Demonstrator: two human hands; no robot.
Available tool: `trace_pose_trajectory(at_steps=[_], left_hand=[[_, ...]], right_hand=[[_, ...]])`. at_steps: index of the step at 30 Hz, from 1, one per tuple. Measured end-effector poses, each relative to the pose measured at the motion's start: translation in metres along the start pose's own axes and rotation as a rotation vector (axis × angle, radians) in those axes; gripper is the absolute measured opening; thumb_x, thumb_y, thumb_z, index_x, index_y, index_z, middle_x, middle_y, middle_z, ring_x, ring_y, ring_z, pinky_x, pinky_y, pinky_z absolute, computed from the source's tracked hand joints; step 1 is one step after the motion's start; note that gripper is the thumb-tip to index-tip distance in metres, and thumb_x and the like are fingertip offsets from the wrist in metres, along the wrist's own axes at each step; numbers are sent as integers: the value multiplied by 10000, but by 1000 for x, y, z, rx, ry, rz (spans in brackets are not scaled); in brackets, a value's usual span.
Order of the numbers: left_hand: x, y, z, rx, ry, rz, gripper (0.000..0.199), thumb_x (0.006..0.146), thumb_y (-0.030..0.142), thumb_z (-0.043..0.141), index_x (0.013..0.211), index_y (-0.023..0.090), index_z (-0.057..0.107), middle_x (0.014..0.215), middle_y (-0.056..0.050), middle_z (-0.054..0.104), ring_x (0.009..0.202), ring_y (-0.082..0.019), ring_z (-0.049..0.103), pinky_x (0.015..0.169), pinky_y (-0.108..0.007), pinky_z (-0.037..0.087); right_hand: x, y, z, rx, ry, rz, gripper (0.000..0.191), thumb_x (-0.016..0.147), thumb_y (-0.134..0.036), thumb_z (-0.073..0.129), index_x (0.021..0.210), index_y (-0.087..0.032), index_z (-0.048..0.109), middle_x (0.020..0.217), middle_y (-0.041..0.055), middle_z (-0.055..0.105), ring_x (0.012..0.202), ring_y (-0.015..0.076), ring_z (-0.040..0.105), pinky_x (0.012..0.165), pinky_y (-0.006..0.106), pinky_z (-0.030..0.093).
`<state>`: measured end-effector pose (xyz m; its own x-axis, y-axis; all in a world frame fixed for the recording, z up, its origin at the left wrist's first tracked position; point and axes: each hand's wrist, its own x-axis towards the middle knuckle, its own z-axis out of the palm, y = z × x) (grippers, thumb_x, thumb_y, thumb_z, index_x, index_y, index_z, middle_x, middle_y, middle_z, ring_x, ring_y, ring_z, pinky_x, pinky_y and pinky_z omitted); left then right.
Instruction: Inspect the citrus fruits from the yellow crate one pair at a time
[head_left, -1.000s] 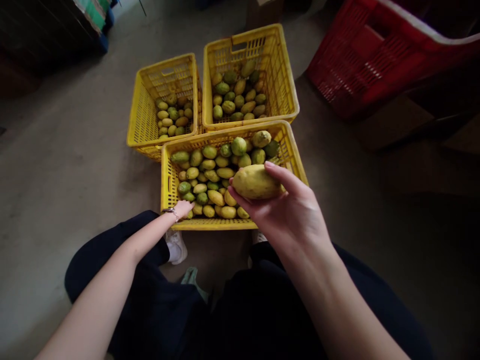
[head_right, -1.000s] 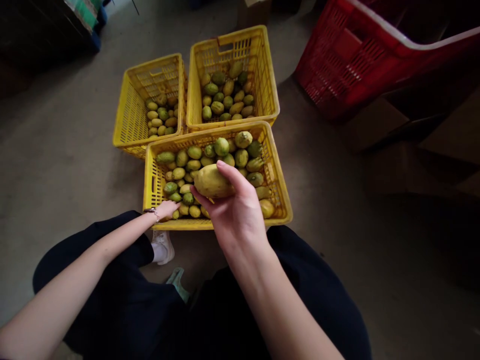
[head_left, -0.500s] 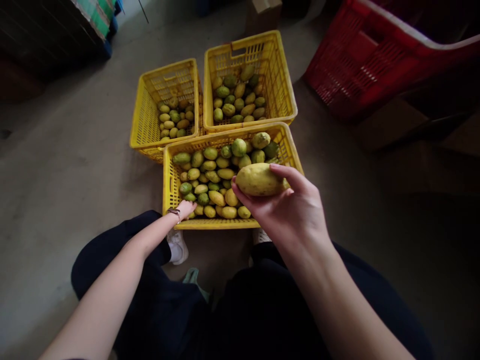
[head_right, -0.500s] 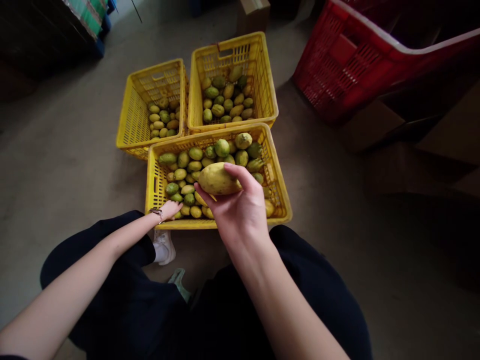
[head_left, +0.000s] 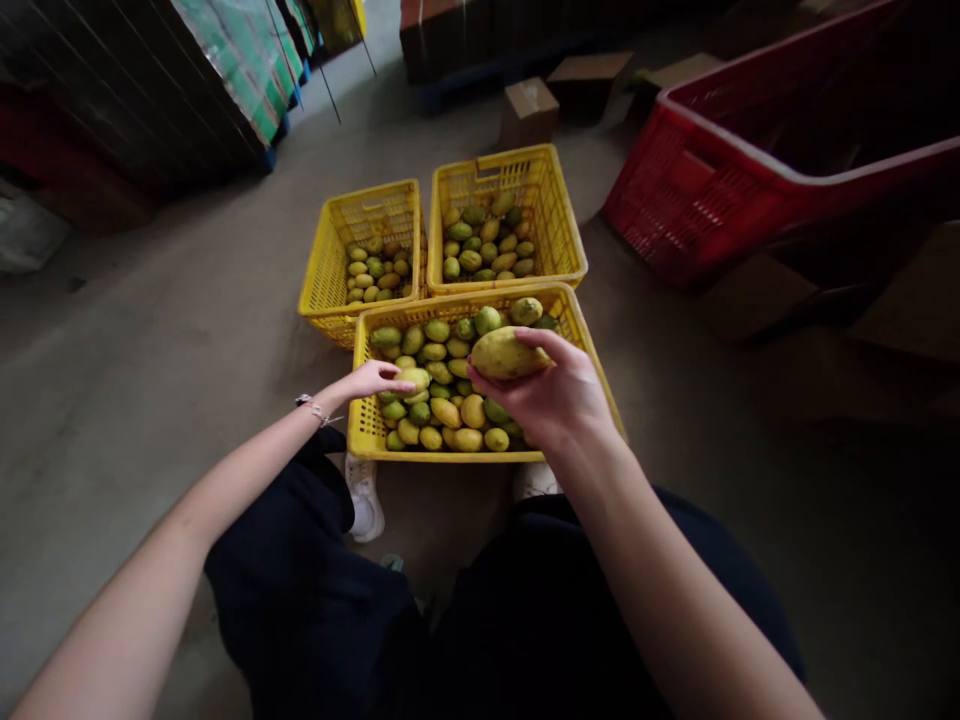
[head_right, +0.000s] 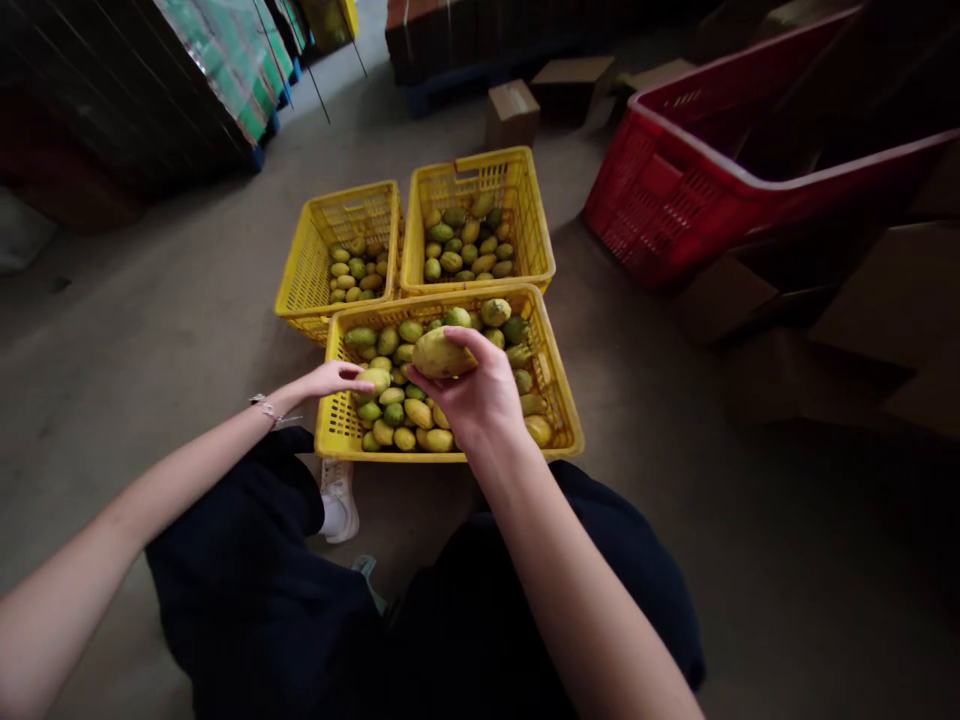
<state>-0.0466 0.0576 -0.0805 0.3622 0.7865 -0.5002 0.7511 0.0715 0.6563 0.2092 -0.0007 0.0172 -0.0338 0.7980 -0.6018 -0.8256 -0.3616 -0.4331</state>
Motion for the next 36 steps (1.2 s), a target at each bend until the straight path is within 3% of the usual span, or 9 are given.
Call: trace_pose_trajectory(at_steps=[2,5,9,11,14,17,20,29,36], left_hand=[[-24,30,-16,-469,75,120,445,717,511,647,969,145,667,986,-69,697,916,-215,628,833,-319,481],[-60,70,-18,-1021,131,305,465,775,513,554,1034,133,629,955,-88,685,775,-165,629,832,-337,497],[-84,93,3,-1293,133,476,469,757,487,599,1059,129,588,884,-57,654,571,-90,543,726,-299,508],[-81,92,13,-1258,202,468,457,720,479,676,1016,148,571,847,-28,632,523,-67,494,653,-271,492],[-68,83,19,-1019,383,439,491,660,469,761,987,177,541,842,-10,596,611,-100,529,624,-257,475],[-58,75,19,-712,547,531,485,684,427,764,1041,198,529,948,-27,584,846,-163,573,774,-283,482],[-58,73,19,-499,644,629,502,709,401,754,1103,203,515,1099,-64,570,1056,-215,545,936,-340,438],[-69,75,30,-248,755,807,468,733,396,738,1114,210,541,1101,-79,578,1056,-224,557,936,-378,442],[-72,77,27,-170,769,814,455,751,390,721,1126,200,549,1099,-84,595,1062,-230,570,941,-378,441]], right_hand=[[1,5,2,-95,-32,-30,110,609,-103,645,674,-177,596,695,-8,644,730,168,619,648,359,591],[0,14,5,-254,-111,-102,170,578,-154,736,709,-171,629,716,-1,650,706,160,612,602,309,583],[-9,25,10,-418,-243,-208,386,516,-272,835,823,-191,616,815,7,667,719,176,629,558,286,559],[-13,30,12,-479,-285,-261,440,526,-333,838,866,-208,588,851,6,670,721,179,635,542,273,538],[-14,37,14,-628,-293,-417,428,564,-384,821,862,-227,557,811,-14,660,715,175,634,563,263,518],[-8,38,13,-770,-310,-637,462,548,-362,839,888,-233,554,800,-21,652,750,182,636,659,291,534],[-1,33,9,-837,-314,-837,524,557,-348,842,989,-236,566,918,1,661,847,195,642,782,332,536],[0,36,-8,-1263,-445,-1186,546,685,-376,785,1162,-241,555,1132,70,644,1026,247,622,895,394,505],[-6,34,-6,-1340,-456,-1329,522,719,-381,759,1177,-243,551,1142,83,645,1047,257,621,916,406,498]])
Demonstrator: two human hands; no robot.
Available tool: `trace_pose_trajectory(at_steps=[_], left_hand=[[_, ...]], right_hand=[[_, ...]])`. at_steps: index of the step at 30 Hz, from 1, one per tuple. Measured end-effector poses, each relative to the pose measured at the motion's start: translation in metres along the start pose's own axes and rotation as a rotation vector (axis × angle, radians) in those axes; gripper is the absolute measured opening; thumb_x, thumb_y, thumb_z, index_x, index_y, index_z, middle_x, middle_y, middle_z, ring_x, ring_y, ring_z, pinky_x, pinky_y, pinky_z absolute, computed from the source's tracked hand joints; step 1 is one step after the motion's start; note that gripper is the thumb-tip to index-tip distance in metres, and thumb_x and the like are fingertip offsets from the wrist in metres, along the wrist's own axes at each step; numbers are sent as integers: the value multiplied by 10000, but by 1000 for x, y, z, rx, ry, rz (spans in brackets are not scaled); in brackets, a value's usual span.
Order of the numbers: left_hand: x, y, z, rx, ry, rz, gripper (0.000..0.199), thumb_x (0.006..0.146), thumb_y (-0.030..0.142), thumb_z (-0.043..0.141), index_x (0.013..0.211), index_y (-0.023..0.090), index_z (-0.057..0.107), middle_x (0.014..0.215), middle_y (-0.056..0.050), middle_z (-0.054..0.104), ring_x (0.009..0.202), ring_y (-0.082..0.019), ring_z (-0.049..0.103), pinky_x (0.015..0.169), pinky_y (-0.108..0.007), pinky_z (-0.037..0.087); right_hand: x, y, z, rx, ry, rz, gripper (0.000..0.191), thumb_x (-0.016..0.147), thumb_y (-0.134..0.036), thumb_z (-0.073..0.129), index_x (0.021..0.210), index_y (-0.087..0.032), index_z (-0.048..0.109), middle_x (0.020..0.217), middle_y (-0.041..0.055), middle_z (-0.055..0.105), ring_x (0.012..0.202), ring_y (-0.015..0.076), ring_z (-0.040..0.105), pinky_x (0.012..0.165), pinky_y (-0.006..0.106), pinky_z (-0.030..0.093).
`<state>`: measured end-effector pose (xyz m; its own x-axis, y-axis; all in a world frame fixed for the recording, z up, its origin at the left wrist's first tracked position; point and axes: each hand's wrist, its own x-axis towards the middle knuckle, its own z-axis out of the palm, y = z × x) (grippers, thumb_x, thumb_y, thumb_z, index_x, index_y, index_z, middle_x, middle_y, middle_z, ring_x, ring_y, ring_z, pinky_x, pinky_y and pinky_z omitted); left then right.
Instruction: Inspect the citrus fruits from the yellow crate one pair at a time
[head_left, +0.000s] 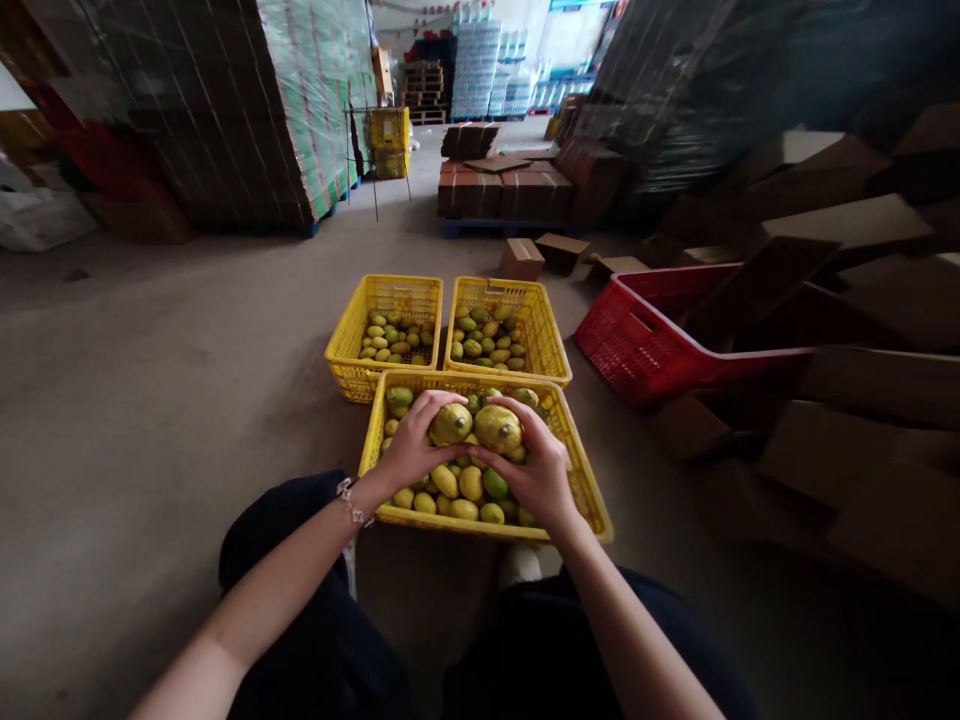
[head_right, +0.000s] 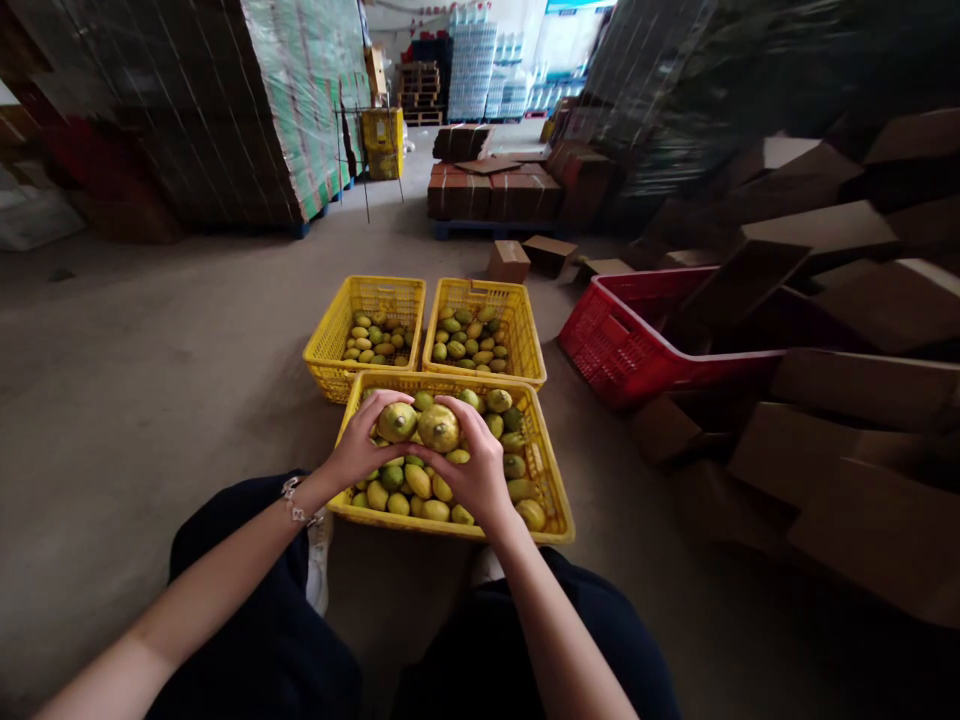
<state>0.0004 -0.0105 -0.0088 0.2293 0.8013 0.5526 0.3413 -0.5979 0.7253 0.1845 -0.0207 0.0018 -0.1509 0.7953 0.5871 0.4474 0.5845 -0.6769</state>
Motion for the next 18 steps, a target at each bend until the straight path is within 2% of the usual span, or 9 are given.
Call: trace_pose_trajectory(at_steps=[6,9,10,12,14,16,18], left_hand=[[0,1,-2,-4,0,-3,461,747,379,727,1135,200,553,1116,-92,613,1074,-235,574,948,-377,443],[-2,6,-1,-68,13,-88,481,718,397,745,1124,206,572,1134,-83,625,1066,-239,585,933,-364,459],[-3,9,0,-127,19,-167,468,730,424,724,1120,213,577,1110,-71,634,999,-225,612,879,-342,488],[-4,13,5,-316,42,-414,406,781,502,633,1067,217,586,943,-31,652,713,-158,635,643,-273,525],[-4,15,10,-571,70,-737,378,823,552,539,948,198,578,714,18,596,431,-81,497,417,-214,438],[-2,13,15,-814,123,-1065,371,825,549,533,814,178,536,571,50,508,329,-42,369,330,-182,367],[2,10,16,-998,205,-1319,343,830,495,562,741,171,494,521,60,474,317,-23,343,325,-151,367]], right_hand=[[0,-2,0,36,7,46,524,694,-372,778,1154,-237,566,1148,81,646,1067,259,611,943,416,482],[2,-8,1,184,-29,217,530,666,-404,783,1121,-231,575,1111,67,658,1016,249,629,886,390,516],[3,-11,2,257,-54,309,511,667,-424,772,1097,-228,576,1058,56,669,953,236,647,828,367,540],[4,-15,4,410,-102,539,432,707,-482,712,1020,-226,560,866,18,676,729,193,664,630,310,560],[5,-17,9,548,-147,792,357,769,-533,616,923,-229,509,675,-22,625,503,159,608,423,262,487],[4,-14,14,650,-208,1013,336,799,-542,570,855,-234,450,578,-44,579,372,142,544,311,234,392],[3,-8,20,694,-271,1110,349,773,-527,613,809,-231,432,541,-41,573,341,147,537,285,231,378]])
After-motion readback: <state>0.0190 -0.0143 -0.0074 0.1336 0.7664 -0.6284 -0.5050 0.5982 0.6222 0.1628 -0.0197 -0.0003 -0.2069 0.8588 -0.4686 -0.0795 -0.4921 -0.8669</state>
